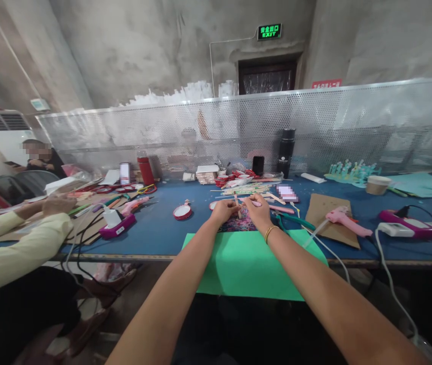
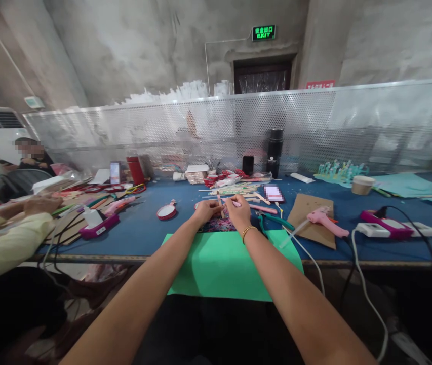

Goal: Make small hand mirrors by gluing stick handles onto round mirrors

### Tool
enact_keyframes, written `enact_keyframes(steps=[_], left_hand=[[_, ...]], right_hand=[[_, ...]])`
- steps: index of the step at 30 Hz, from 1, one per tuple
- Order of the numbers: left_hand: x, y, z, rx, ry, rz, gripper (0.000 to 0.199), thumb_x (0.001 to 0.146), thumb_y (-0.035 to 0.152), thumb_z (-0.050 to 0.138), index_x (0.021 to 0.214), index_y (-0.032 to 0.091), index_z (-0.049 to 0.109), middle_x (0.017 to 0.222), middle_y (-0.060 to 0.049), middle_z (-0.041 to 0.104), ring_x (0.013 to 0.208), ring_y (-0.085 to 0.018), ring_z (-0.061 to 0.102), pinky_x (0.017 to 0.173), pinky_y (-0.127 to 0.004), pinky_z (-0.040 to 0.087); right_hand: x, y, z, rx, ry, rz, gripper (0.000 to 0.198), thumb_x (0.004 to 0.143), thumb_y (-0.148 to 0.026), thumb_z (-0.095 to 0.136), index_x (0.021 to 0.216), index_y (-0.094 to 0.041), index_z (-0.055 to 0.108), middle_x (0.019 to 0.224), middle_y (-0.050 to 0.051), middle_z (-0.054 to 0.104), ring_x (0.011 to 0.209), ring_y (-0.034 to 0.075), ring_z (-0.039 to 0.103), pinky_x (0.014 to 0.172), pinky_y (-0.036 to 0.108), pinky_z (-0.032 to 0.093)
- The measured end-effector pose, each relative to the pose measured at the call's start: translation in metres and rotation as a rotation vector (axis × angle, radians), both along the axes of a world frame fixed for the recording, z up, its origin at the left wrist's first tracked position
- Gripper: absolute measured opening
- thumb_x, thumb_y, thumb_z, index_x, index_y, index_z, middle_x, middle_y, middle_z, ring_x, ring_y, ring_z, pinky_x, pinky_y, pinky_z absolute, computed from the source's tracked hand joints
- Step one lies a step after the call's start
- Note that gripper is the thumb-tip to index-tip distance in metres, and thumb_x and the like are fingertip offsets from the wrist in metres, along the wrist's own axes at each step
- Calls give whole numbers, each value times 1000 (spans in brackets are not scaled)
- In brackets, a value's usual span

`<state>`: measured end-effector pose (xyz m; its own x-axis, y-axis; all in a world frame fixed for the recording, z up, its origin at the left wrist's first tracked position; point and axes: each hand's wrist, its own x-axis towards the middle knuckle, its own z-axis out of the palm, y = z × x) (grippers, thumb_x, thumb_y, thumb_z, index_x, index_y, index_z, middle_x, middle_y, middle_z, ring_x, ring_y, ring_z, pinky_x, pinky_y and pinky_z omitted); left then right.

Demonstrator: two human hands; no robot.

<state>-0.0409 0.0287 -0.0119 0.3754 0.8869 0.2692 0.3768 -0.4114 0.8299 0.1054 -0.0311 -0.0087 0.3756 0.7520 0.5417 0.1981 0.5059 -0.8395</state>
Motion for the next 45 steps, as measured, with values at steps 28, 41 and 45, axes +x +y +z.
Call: enact_keyframes(steps=[28,41,45], left_hand=[[2,-3,2,-31,-34,6,44,62,57,71,62,14,63,55,3,54,51,-9,43,52,-23,32],[1,-2,2,-6,10,18,45,63,59,69,62,14,62,55,2,56,51,-9,42,50,-23,29],[1,-4,5,-15,20,25,41,65,56,69,64,15,65,57,2,57,52,-9,44,51,-23,31]], right_hand=[[2,-1,0,-8,-28,8,18,73,-36,57,62,-22,54,62,-2,60,64,17,54,64,29,41],[2,-3,1,-25,-78,-29,20,73,-37,56,60,-23,51,59,-3,57,61,16,50,62,28,39],[4,-2,2,-62,-25,-46,17,72,-35,56,61,-23,52,63,-1,63,64,18,56,64,29,42]])
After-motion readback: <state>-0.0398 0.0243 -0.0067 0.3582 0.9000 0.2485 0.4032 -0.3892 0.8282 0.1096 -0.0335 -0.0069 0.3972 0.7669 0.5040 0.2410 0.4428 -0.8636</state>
